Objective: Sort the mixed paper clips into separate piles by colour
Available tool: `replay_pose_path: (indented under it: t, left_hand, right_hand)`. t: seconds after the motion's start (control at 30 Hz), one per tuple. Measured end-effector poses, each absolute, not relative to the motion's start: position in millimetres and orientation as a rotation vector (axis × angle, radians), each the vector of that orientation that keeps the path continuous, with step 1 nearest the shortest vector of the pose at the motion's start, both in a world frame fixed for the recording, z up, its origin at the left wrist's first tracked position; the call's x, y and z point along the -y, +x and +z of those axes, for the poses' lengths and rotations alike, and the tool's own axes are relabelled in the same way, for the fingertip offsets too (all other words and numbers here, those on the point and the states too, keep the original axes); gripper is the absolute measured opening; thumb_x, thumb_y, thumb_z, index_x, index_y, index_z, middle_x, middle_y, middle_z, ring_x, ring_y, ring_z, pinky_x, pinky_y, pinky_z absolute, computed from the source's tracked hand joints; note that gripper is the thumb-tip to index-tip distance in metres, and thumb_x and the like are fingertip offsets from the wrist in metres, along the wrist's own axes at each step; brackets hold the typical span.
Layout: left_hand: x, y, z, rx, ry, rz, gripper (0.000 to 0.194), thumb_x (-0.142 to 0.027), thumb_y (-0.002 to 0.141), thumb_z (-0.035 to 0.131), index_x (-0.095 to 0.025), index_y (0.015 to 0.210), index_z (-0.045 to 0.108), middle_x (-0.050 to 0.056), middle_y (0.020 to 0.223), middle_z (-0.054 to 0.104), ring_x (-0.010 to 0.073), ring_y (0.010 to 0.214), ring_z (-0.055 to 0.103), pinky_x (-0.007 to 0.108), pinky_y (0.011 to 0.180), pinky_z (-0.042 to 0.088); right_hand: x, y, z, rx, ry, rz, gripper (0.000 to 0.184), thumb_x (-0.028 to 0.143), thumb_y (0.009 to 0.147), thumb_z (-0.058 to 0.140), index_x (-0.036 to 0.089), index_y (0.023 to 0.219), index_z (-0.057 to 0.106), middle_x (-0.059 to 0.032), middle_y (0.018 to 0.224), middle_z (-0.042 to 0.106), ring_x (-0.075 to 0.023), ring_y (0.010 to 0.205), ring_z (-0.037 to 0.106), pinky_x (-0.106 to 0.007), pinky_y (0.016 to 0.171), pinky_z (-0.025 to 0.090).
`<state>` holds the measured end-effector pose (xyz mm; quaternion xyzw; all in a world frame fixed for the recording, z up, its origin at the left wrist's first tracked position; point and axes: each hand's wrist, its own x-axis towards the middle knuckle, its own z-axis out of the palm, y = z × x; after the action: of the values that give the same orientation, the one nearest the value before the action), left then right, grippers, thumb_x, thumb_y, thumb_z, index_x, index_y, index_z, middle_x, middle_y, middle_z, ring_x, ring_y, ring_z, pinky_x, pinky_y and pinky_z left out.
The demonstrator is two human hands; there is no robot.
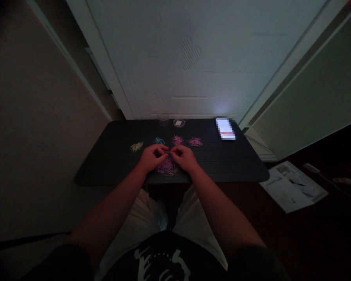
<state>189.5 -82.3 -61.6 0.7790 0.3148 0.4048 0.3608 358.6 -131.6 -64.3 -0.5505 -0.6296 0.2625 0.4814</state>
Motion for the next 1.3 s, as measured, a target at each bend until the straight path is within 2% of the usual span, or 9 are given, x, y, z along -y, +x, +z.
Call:
replay_pose_path:
  t: [0.13,0.33,0.87,1.1,1.3]
  left_hand:
    - [83.7,190.4,-61.1,-0.82,2.051,1.051,0.013,-0.024,0.07,0.066,-0.018,0.063,0.057,0.006,0.089,0.07,0.0187,0.085,0.065,0.034,0.078,0.05]
    - [86.2,191.6,-59.2,-0.854,2.008,1.037,0.014,-0.022,0.069,0.065,-0.017,0.062,0.055,0.005,0.079,0.07,0.0172,0.074,0.065,0.031,0.068,0.05]
    - [85.8,192.2,-57.2,-0.974,1.938,1.121,0.017,-0.023,0.069,0.064,-0.018,0.06,0.051,0.004,0.075,0.069,0.0166,0.072,0.065,0.03,0.067,0.05]
    - [81.8,191.1,-60.5,-1.018,1.839,1.158,0.019,-0.023,0.069,0.065,-0.017,0.06,0.05,0.004,0.077,0.069,0.0163,0.072,0.065,0.03,0.066,0.051]
    - [85.2,190.9,-57.2,-0.846,1.925,1.061,0.018,-0.024,0.07,0.066,-0.017,0.06,0.053,0.008,0.093,0.07,0.0191,0.086,0.066,0.033,0.075,0.051]
  right_hand:
    - [133.9,356.2,-62.1,1.658,-1.352,0.576,0.009,0.024,0.075,0.056,0.018,0.073,0.063,-0.0007,0.065,0.058,-0.0119,0.057,0.049,-0.025,0.054,0.038]
    - [135.4,356.0,-59.8,1.698,-1.353,0.521,0.011,0.025,0.077,0.056,0.018,0.074,0.063,-0.0024,0.07,0.059,-0.0127,0.061,0.05,-0.025,0.057,0.039]
    - [135.4,358.7,-60.6,1.525,-1.358,0.556,0.011,0.026,0.074,0.057,0.018,0.067,0.059,-0.0012,0.066,0.057,-0.0131,0.06,0.05,-0.026,0.057,0.039]
    - [131.4,363.8,-63.6,1.327,-1.362,0.618,0.015,0.032,0.073,0.058,0.018,0.067,0.057,0.001,0.06,0.055,-0.0123,0.056,0.048,-0.025,0.053,0.038]
    - [132.6,358.2,-62.7,1.479,-1.379,0.591,0.012,0.029,0.074,0.057,0.018,0.068,0.059,-0.0006,0.063,0.057,-0.0125,0.057,0.049,-0.025,0.055,0.038]
